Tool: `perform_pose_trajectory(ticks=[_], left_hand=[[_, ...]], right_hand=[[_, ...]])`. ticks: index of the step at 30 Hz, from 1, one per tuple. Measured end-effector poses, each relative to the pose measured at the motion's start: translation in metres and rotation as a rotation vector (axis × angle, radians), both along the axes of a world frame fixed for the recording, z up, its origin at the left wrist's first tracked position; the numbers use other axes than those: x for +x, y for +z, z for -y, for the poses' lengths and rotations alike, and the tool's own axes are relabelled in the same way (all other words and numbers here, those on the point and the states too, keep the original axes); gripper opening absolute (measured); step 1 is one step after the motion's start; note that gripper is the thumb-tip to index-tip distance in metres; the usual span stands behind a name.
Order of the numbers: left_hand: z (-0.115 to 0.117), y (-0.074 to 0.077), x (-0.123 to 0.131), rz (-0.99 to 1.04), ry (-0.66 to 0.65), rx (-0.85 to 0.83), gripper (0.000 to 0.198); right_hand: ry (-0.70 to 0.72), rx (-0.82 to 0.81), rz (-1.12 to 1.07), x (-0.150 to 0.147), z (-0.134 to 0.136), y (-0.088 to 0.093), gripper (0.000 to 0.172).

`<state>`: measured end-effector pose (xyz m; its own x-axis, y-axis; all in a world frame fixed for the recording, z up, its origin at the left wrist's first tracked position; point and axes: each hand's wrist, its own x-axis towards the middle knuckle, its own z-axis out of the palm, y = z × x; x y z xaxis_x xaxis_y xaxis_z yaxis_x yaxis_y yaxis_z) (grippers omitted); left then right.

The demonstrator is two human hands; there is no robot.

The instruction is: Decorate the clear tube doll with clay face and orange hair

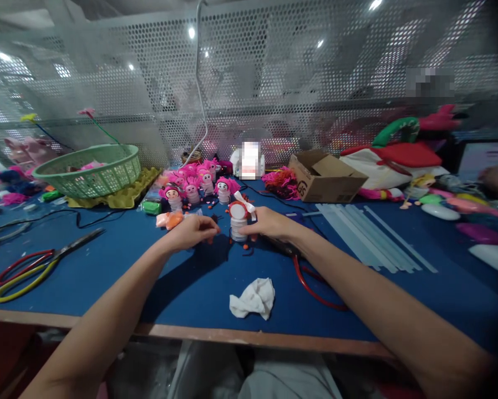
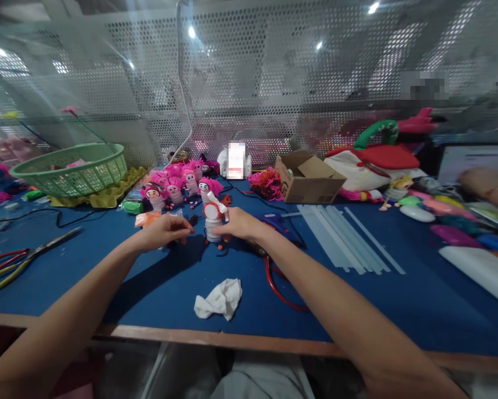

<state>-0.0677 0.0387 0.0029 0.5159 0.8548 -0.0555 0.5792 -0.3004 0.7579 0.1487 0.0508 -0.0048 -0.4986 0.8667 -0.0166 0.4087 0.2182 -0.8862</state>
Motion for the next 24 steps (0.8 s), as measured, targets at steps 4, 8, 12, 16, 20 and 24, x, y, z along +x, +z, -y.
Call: perform_pose_trajectory(ticks=[4, 8, 12, 16, 20, 24], left_hand=[[-0.007, -0.011, -0.002, -0.089, 0.058, 0.09, 0.023], [-0.008, -0.019, -0.001, -0.141, 0.113, 0.157, 0.023], [-0.008, -0.019, 0.007, -0.182, 0.159, 0.216, 0.023], [-0.017, -0.02, 0.021, -0.177, 0.19, 0.295, 0.018], [-0.025, -0.023, 0.029, -0.138, 0.133, 0.277, 0.02], [-0.02, -0.018, 0.025, -0.096, 0.093, 0.252, 0.023]], right_hand=[[-0.098, 0.108, 0.074, -0.003, -0.017, -0.018, 0.033], [-0.126, 0.174, 0.1, -0.003, -0.024, -0.022, 0.037], [-0.13, 0.231, 0.103, -0.004, -0.028, -0.023, 0.036], [-0.111, 0.256, 0.089, -0.006, -0.026, -0.02, 0.039], [-0.085, 0.256, 0.03, -0.004, -0.018, -0.008, 0.04], [-0.059, 0.226, -0.045, -0.001, -0.007, 0.003, 0.042]])
